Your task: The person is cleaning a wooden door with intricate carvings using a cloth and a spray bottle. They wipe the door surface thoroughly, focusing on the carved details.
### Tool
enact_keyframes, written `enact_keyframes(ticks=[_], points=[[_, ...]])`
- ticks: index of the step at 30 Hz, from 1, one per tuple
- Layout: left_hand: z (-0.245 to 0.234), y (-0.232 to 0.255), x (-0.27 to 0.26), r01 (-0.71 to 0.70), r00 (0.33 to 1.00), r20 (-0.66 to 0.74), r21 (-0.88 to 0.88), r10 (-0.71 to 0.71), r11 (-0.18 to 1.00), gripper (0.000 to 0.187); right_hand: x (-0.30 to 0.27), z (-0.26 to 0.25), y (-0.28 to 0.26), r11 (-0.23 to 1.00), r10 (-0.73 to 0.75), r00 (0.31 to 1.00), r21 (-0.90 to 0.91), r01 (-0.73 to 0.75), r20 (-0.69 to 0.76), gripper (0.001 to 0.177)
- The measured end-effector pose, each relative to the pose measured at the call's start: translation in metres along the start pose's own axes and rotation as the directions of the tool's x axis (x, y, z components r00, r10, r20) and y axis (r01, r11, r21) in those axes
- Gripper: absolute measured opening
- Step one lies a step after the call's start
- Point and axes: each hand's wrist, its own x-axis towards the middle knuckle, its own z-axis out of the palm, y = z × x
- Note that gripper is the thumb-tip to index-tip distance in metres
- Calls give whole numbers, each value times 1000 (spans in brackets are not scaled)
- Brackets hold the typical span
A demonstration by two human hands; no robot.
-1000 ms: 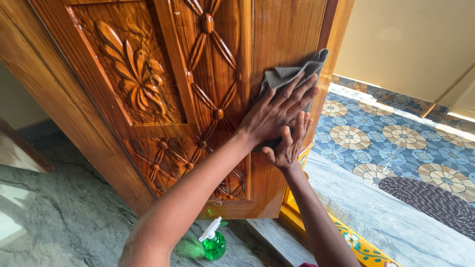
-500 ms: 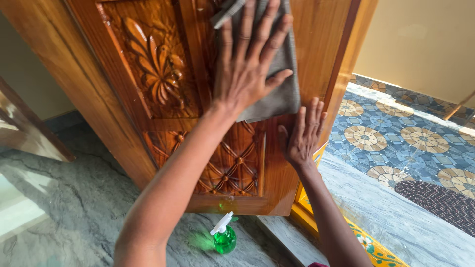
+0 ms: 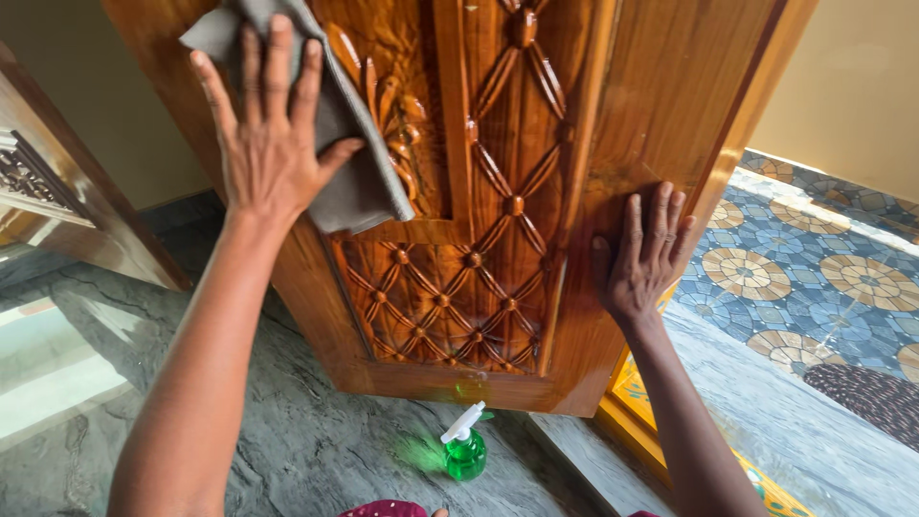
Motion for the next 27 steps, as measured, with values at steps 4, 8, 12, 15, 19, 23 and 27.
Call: enact_keyframes(ticks=[4, 8, 12, 15, 19, 23, 27], points=[[29, -40, -28, 105, 987, -113, -105, -117, 989, 113, -1, -2, -1, 1000, 13, 1000, 1, -13, 13, 60], [56, -61, -66, 148, 985, -81, -49, -152, 988, 113, -2, -2, 0, 1000, 14, 1000, 5, -14, 18, 60], [97, -65, -115, 150, 987, -49, -92, -155, 984, 116, -1, 1, 1, 1000, 16, 1000, -14, -16, 5, 60], [135, -49, -152, 184, 980, -41, -155, -192, 971, 114, -1, 0, 1, 1000, 2, 1000, 5, -2, 2, 59], [169, -6, -178, 304, 947, -74, -116, -313, 946, 101, -1, 1, 1, 1000, 2, 1000, 3, -2, -13, 59], [169, 30, -179, 276, 933, -161, -257, -323, 926, 100, -1, 2, 2, 1000, -9, 999, 2, 9, -34, 59], [156, 61, -155, 77, 935, -295, -371, -196, 926, 106, 6, -1, -6, 999, 18, 997, -41, -21, -80, 58]])
